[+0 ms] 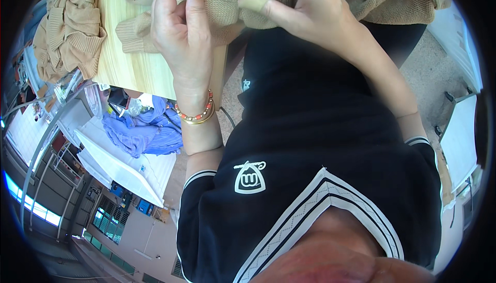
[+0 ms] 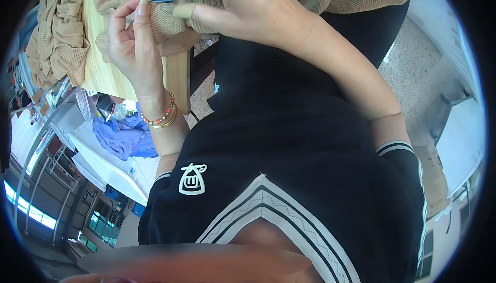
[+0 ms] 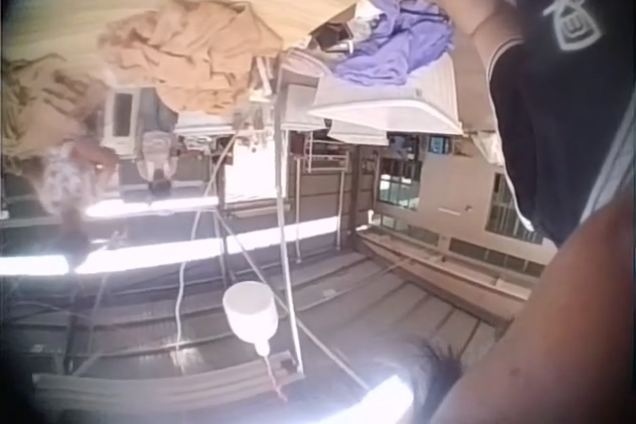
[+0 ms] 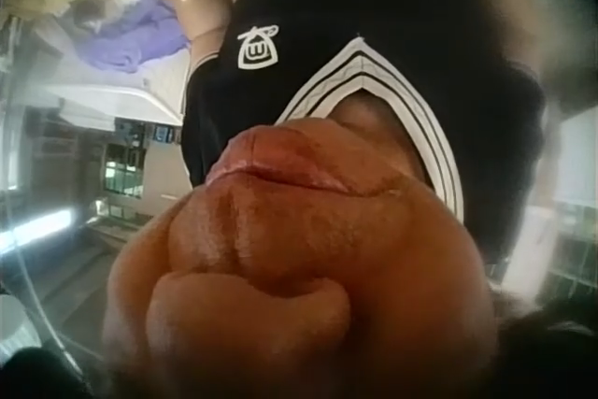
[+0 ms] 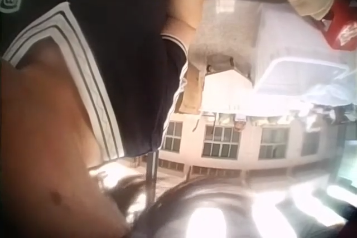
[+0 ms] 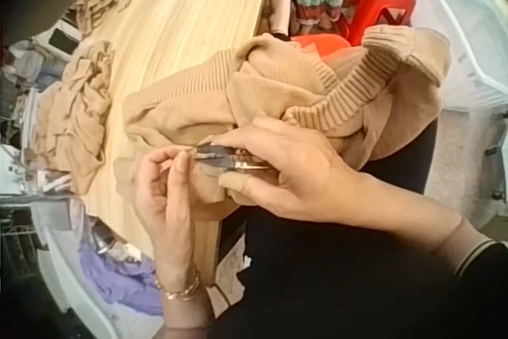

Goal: Trimming loose threads from knitted sweaters using small handheld scissors.

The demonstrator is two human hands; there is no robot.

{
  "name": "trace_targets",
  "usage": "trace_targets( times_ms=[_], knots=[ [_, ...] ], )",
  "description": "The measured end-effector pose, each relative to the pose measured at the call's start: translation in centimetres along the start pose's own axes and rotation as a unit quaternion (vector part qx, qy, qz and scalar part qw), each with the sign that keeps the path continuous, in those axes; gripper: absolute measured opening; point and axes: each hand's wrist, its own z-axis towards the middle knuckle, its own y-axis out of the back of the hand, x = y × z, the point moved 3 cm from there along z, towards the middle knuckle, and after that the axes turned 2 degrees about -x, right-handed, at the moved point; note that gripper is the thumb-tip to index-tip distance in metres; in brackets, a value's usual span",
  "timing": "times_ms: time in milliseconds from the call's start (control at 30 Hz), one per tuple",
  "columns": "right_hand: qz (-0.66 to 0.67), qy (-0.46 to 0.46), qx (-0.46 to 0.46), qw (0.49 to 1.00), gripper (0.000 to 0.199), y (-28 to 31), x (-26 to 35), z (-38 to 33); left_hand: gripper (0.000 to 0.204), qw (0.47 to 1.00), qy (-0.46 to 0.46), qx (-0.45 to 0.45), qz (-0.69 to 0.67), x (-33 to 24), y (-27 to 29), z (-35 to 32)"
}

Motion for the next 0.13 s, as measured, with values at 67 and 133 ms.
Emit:
trace_targets(
  times_ms=[67,133],
  knots=[
    [0.031,-0.201,0.089,0.975,0.031,0.6,0.9,0.8,0.023,0.999,0.026,0.013,-0.032,0.1,0.3,-0.3],
    [0.016,-0.187,0.07,0.98,0.029,0.4,0.3,0.6,0.031,0.998,0.022,0.048,-0.043,1.0,1.1,-0.5]
  ],
)
